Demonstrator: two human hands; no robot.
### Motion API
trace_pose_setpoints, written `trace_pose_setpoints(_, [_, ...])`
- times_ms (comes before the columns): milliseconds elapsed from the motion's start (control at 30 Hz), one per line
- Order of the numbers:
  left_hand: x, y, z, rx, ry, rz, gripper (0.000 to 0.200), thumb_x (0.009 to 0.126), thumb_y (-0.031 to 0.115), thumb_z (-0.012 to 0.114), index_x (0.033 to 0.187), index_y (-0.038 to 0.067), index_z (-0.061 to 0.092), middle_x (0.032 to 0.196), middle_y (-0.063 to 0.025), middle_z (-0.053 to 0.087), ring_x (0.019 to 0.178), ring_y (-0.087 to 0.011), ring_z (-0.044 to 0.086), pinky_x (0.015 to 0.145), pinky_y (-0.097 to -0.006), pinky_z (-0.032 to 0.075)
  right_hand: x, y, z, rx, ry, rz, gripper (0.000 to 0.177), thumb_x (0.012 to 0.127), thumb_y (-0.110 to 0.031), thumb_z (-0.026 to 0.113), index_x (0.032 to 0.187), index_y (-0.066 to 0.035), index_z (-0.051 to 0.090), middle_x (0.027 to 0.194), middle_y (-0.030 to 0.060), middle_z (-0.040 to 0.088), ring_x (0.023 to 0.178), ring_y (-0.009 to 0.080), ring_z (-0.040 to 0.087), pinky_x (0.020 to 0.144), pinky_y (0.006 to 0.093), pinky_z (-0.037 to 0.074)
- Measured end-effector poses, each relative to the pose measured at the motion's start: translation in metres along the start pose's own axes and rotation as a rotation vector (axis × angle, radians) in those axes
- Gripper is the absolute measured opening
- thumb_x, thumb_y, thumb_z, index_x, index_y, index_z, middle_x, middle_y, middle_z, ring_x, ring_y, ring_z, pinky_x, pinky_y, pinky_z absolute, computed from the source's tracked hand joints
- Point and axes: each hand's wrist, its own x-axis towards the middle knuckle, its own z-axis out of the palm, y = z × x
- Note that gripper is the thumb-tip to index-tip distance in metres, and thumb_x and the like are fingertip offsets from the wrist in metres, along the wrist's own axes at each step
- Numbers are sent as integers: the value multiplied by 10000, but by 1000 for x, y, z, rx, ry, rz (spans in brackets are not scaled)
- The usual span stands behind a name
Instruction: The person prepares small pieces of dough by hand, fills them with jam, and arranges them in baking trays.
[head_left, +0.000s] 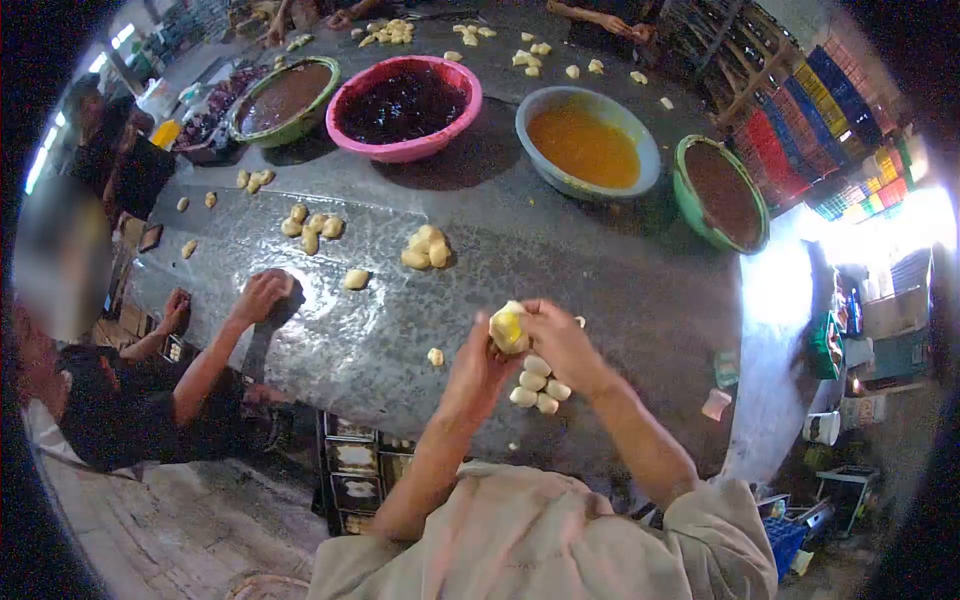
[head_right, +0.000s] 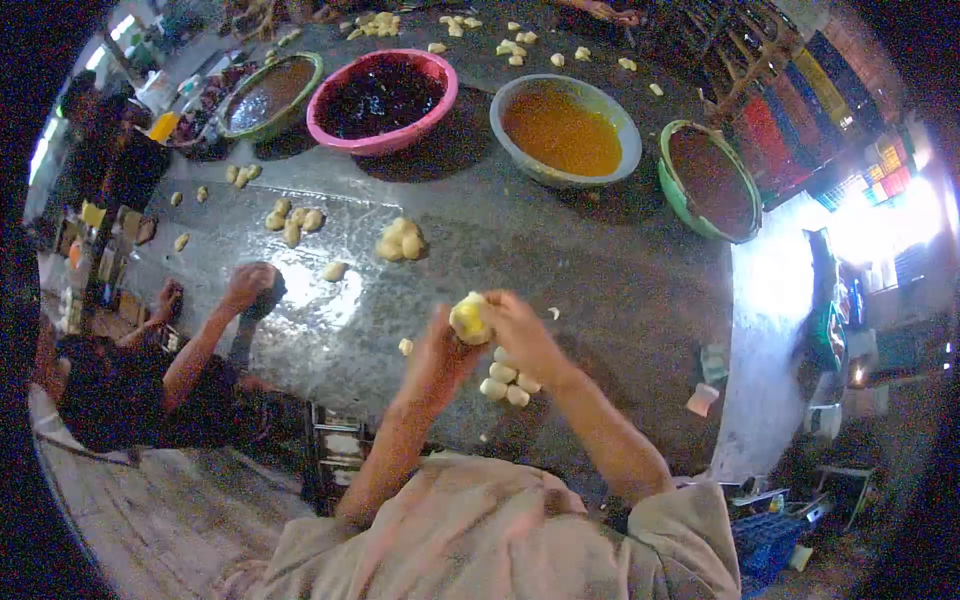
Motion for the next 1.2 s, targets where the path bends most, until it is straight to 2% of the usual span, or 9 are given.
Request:
trace_pose_setpoints(200, [-60,1,-34,276,148,28,262,1094,254,524,1185,37,639,1044,-67,695,944,-171,683,848,-327,552,-63,58,64,-1297,243,-940,350,893,-30,638,1243,-39,648,1219,171,668,1110,379,664,1053,483,479])
trace_pose_setpoints(300, [-80,6,-35,772,107,137,299,1098,278,516,1108,14,657,950,-86,702,830,-180,688,745,-330,543,-75,37,58,-1086,98,-1041,351,880,-31,646,1229,-53,671,1160,144,707,1108,373,663,1054,503,465])
trace_pose_setpoints(567, [-111,5,-23,1240,132,294,304,1067,281,581,1106,-7,669,875,-90,681,765,-173,613,756,-333,520,-84,40,47,-156,-111,105,287,1046,-246,637,1173,7,689,1005,71,743,826,180,708,766,308,582])
trace_pose_setpoints(767, [-91,-19,-36,765,146,430,305,1079,266,563,1232,9,622,1038,-85,682,874,-161,659,780,-338,562,-114,53,56,-611,129,-577,237,999,-79,627,1215,14,660,1096,120,694,955,219,689,809,334,595])
trace_pose_setpoints(833, [-90,-9,-33,272,-6,-238,373,1085,303,538,1294,-2,588,1101,-90,699,944,-185,694,830,-344,591,-129,45,60,-739,150,-657,227,967,-58,648,1181,14,669,1070,124,696,986,252,681,832,360,580])
trace_pose_setpoints(933, [-76,-22,-43,157,-120,-430,414,1096,346,505,1291,-9,591,1126,-90,701,975,-195,707,828,-359,602,-139,44,44,-961,150,-709,220,931,-45,669,1146,0,683,1047,125,695,1015,302,672,876,396,551])
trace_pose_setpoints(1067, [-76,-29,-8,442,-95,-481,419,1106,353,482,1261,-14,614,1096,-102,712,934,-203,717,828,-360,605,-128,37,14,-1048,254,-765,242,909,-114,712,1140,-47,688,1054,139,698,1009,334,671,901,437,524])
trace_pose_setpoints(1133, [-67,-33,13,1201,-138,-297,475,1093,430,486,1183,10,686,1092,-115,745,1002,-204,703,892,-353,546,-122,42,0,-1039,335,-667,247,906,-140,723,1138,-61,688,1052,150,701,980,345,674,898,448,520])
trace_pose_setpoints(1200, [-58,-44,17,967,-132,-376,501,1090,448,489,1169,-4,691,1081,-126,749,975,-207,704,875,-357,547,-118,45,-13,-1027,416,-558,253,903,-165,734,1135,-74,689,1049,161,704,950,355,676,895,460,517])
